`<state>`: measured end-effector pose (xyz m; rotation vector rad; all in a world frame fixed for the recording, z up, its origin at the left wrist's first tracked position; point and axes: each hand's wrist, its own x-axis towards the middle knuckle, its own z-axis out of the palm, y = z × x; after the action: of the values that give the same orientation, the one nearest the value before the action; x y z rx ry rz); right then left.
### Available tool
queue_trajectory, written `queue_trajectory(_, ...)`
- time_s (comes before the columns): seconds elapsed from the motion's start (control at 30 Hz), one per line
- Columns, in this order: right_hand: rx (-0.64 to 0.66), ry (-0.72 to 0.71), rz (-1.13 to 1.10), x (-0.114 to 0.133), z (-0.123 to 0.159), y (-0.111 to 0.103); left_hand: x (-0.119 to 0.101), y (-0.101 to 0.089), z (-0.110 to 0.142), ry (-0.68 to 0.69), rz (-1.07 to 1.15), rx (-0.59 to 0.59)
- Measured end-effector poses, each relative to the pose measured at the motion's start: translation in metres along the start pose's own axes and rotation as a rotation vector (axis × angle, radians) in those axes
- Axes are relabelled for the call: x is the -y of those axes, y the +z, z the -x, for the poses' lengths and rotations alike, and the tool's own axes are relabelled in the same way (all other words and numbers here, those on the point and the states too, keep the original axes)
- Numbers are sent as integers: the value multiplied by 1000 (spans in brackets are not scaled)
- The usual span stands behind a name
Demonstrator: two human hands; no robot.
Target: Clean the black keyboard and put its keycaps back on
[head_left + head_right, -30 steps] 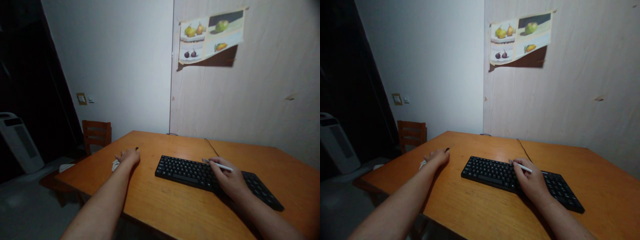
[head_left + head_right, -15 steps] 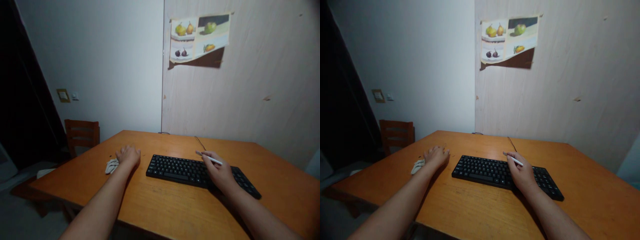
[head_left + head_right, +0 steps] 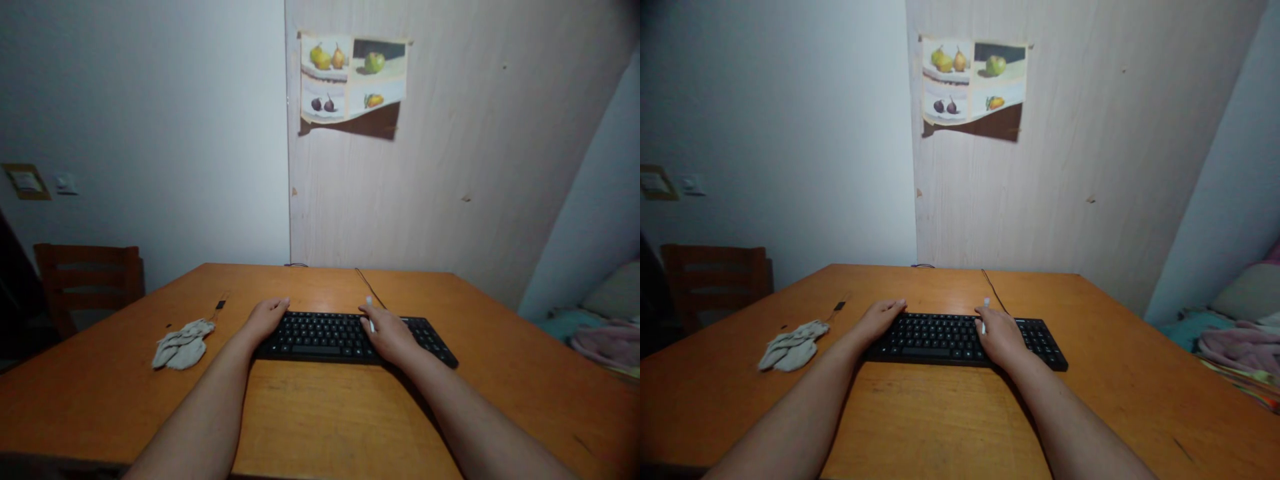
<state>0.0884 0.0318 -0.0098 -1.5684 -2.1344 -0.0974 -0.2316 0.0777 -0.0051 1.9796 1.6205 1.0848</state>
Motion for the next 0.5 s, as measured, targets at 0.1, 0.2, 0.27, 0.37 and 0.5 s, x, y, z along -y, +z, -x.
queue_trajectory(0.1, 22, 0, 18, 3, 0, -2, 2, 1, 2, -7, 80, 9)
queue_trajectory(0.2, 40, 2, 25, 6, 2, -4, 2, 1, 3, -25, 124, 14)
queue_trajectory(0.27, 48, 5, 35, 8, 3, -5, 2, 1, 4, -37, 141, 15)
queue_trajectory(0.37, 67, 19, 59, 11, 4, -5, 3, 0, 6, -48, 158, 15)
queue_trajectory(0.5, 87, 28, 73, 15, 7, -6, 6, -4, 8, -54, 182, 25)
